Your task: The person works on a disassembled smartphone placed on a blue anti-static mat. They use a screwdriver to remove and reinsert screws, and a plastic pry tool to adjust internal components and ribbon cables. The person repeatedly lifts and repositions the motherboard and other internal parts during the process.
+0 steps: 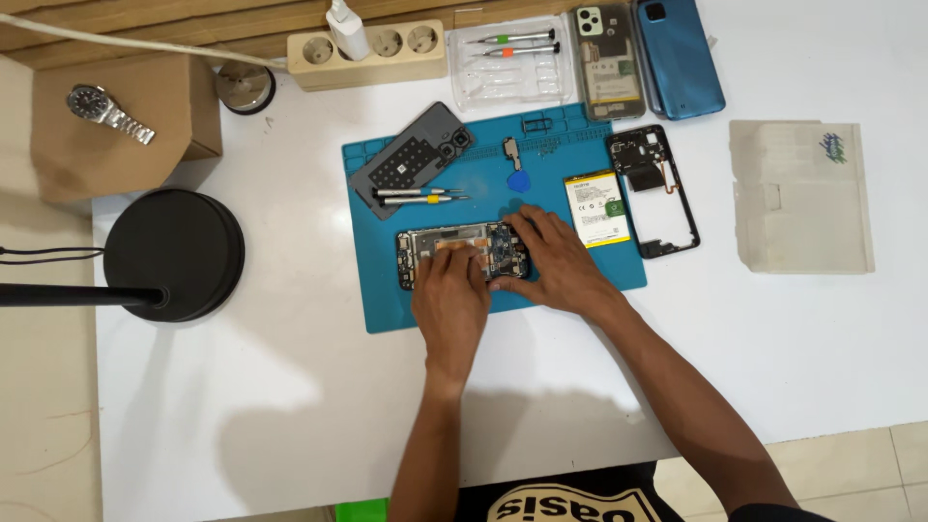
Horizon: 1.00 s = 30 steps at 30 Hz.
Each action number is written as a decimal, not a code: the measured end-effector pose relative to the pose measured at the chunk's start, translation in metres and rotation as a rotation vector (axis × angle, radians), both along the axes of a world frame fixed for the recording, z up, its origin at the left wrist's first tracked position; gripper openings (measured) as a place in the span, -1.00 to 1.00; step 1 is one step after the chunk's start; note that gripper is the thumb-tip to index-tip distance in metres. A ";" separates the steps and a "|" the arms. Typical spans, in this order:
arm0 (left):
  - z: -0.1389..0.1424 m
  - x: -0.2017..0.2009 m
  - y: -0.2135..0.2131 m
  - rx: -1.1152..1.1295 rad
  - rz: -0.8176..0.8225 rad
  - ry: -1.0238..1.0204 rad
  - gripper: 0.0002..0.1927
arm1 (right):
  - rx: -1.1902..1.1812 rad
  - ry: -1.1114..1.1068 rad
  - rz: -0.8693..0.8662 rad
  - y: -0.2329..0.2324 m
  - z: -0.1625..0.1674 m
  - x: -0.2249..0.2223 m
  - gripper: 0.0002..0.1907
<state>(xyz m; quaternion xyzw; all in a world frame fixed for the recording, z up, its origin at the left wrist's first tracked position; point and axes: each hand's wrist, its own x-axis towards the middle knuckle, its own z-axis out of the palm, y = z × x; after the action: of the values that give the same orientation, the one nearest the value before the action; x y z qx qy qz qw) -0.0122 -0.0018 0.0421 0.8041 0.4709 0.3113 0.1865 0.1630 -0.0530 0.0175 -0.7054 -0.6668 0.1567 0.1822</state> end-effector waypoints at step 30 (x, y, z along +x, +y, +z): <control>-0.006 -0.005 0.034 0.108 -0.327 0.119 -0.95 | -0.052 0.008 -0.009 -0.002 -0.002 -0.001 0.08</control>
<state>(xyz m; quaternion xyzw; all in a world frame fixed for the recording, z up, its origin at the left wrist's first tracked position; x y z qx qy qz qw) -0.0175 0.0324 0.0358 0.8958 0.3266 0.2535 0.1631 0.1621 -0.0550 0.0153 -0.7123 -0.6585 0.1760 0.1674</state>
